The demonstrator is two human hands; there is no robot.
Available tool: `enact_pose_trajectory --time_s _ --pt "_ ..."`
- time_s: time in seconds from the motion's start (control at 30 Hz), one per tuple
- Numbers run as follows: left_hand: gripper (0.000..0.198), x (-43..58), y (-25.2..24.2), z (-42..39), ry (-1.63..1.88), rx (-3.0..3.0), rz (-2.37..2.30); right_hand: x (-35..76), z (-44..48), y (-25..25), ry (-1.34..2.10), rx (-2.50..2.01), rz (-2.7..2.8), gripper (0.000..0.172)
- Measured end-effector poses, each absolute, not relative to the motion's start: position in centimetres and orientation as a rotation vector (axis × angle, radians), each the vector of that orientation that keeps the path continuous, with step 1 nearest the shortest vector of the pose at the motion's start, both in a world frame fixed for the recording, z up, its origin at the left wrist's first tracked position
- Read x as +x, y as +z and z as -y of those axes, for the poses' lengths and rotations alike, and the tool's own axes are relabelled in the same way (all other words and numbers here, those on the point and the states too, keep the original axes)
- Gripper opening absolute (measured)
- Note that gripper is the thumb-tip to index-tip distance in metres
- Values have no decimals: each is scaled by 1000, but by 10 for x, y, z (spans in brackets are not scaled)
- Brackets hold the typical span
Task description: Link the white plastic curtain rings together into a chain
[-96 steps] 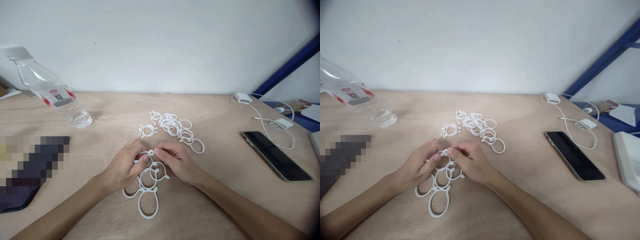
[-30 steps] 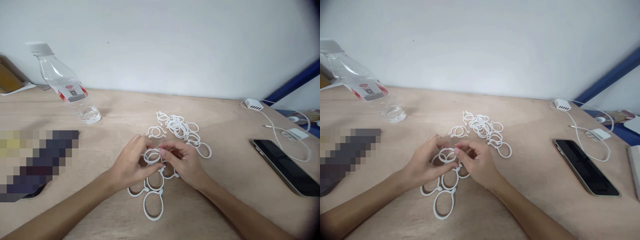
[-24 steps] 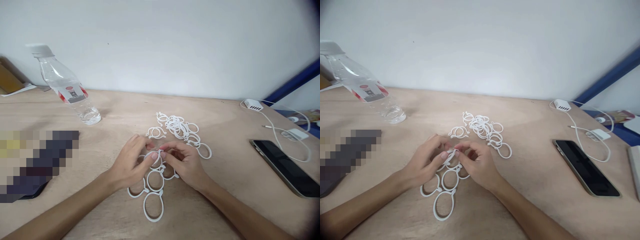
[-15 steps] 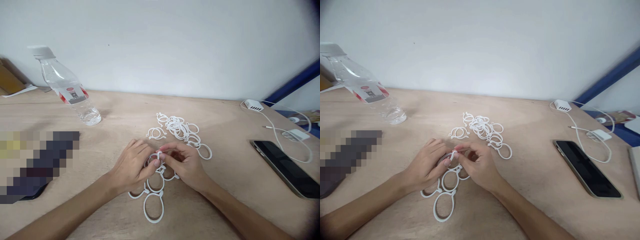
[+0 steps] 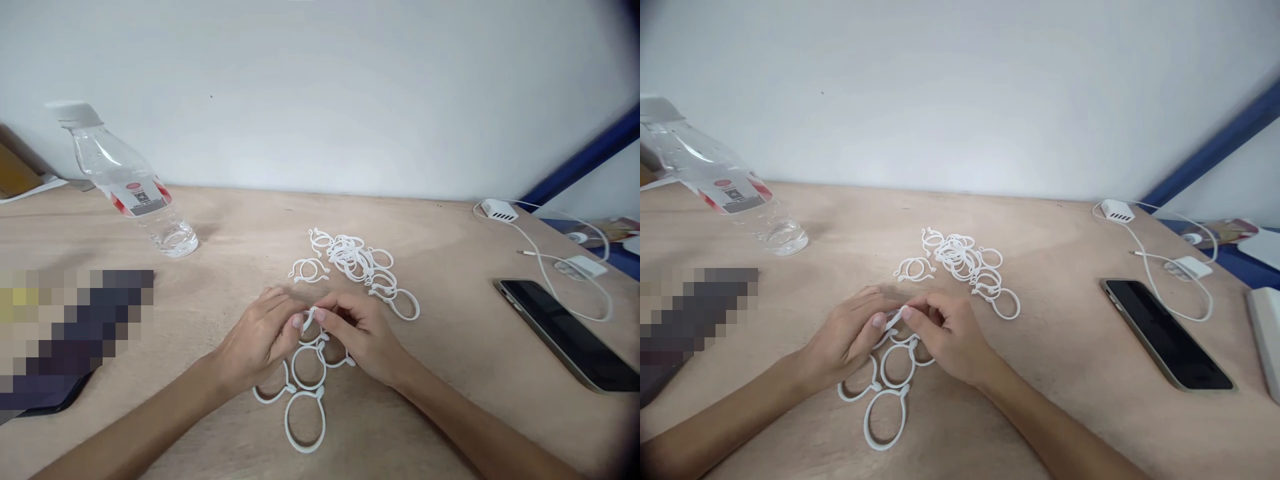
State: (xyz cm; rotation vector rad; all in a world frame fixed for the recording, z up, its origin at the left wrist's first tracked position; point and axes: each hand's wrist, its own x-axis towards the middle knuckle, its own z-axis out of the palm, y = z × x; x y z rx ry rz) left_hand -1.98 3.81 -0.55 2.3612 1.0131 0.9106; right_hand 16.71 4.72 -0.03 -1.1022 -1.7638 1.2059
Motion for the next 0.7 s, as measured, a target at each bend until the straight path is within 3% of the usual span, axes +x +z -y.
enact_pose_trajectory --time_s 0.27,0.5,0.7 --pt "43 -18 -7 -38 796 2509 -1247 166 -47 0 1210 -1112 1725 19" --pt "35 -18 -9 -38 765 2582 -1253 167 -46 3 1238 -1055 1812 22" --pt "32 -21 -5 -41 882 2303 -1407 167 -46 -1 1107 -1048 1768 14"
